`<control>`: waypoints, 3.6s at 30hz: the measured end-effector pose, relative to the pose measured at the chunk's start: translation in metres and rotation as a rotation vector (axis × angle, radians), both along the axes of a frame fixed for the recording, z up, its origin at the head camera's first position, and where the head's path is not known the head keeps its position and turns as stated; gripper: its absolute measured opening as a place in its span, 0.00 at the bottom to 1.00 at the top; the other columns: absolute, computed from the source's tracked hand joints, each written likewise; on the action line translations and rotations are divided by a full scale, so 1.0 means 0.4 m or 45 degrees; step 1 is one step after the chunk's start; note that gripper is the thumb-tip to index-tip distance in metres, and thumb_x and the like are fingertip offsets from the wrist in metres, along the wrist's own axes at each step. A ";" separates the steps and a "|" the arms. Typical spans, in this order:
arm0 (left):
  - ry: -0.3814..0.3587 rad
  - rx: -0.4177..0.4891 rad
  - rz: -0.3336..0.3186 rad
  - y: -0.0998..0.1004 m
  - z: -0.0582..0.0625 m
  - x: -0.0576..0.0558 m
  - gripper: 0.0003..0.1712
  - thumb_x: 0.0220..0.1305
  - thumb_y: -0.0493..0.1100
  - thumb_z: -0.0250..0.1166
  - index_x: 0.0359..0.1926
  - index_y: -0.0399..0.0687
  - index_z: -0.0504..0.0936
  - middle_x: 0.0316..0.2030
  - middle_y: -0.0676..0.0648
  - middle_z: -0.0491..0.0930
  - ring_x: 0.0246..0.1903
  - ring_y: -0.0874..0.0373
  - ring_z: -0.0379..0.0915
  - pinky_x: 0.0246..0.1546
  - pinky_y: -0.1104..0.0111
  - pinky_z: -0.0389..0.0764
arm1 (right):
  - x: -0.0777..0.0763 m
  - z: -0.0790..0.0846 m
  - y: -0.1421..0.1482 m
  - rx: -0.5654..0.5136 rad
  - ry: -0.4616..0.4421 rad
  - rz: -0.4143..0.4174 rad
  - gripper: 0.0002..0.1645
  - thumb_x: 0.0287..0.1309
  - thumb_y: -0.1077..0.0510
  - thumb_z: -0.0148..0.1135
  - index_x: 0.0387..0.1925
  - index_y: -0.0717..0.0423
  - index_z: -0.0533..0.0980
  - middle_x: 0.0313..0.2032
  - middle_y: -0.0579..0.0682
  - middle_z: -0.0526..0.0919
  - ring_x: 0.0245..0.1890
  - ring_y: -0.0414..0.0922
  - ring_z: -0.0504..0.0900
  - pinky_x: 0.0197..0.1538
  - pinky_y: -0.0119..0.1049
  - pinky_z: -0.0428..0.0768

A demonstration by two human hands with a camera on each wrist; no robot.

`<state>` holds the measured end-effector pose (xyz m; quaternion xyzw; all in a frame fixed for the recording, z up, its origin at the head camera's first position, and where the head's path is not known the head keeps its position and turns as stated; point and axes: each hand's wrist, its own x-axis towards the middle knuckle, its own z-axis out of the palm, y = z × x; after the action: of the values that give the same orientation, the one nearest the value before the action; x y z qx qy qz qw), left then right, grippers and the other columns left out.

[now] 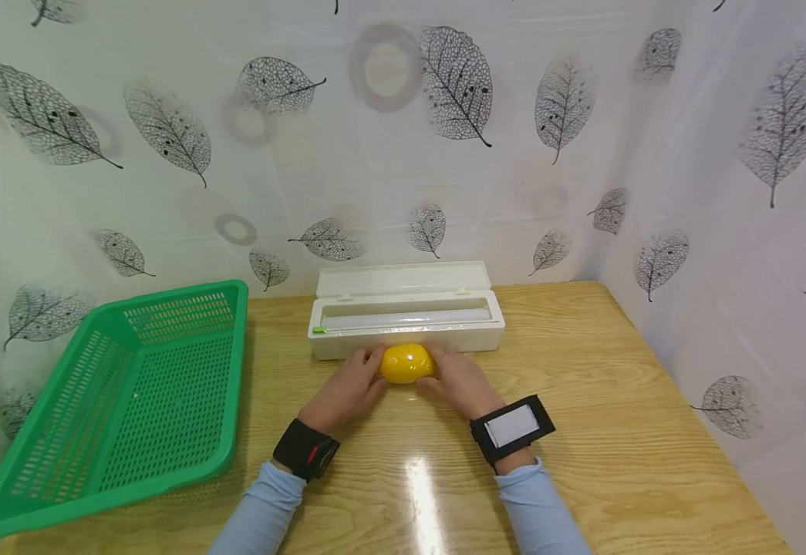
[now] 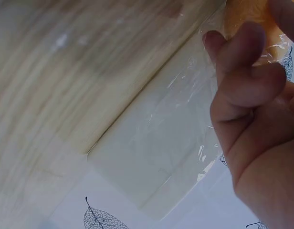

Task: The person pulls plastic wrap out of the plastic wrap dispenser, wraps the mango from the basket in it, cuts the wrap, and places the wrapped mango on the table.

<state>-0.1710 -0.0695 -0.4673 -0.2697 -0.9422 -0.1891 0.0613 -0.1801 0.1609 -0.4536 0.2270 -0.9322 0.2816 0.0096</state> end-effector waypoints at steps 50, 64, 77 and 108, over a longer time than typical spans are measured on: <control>-0.023 0.019 0.083 0.009 0.019 0.002 0.25 0.70 0.46 0.60 0.61 0.35 0.70 0.54 0.36 0.74 0.53 0.40 0.71 0.58 0.54 0.73 | 0.004 -0.003 0.005 0.014 0.147 -0.048 0.34 0.59 0.52 0.69 0.65 0.59 0.72 0.51 0.60 0.79 0.47 0.54 0.81 0.51 0.52 0.80; -0.077 0.097 0.068 0.001 0.027 0.000 0.21 0.68 0.44 0.64 0.57 0.40 0.71 0.47 0.39 0.81 0.45 0.44 0.75 0.49 0.55 0.77 | 0.007 0.006 0.012 0.054 0.050 0.008 0.42 0.54 0.52 0.74 0.68 0.58 0.69 0.50 0.60 0.78 0.43 0.53 0.80 0.47 0.50 0.80; -0.056 -0.023 0.067 0.007 0.037 0.007 0.28 0.61 0.51 0.71 0.54 0.41 0.70 0.46 0.39 0.80 0.44 0.45 0.75 0.46 0.55 0.78 | 0.007 0.008 0.004 0.041 0.045 -0.009 0.42 0.53 0.55 0.75 0.68 0.59 0.69 0.55 0.62 0.78 0.52 0.58 0.79 0.55 0.54 0.78; 0.098 -0.071 0.094 0.010 0.019 0.010 0.18 0.66 0.42 0.65 0.53 0.42 0.72 0.47 0.39 0.80 0.44 0.42 0.75 0.46 0.53 0.79 | -0.002 0.004 0.020 -0.034 0.041 -0.009 0.36 0.57 0.58 0.71 0.66 0.60 0.70 0.59 0.61 0.79 0.59 0.59 0.78 0.61 0.55 0.74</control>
<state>-0.1672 -0.0654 -0.4596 -0.2433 -0.9534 -0.1499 0.0969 -0.1810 0.1689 -0.4520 0.2280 -0.9290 0.2902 0.0286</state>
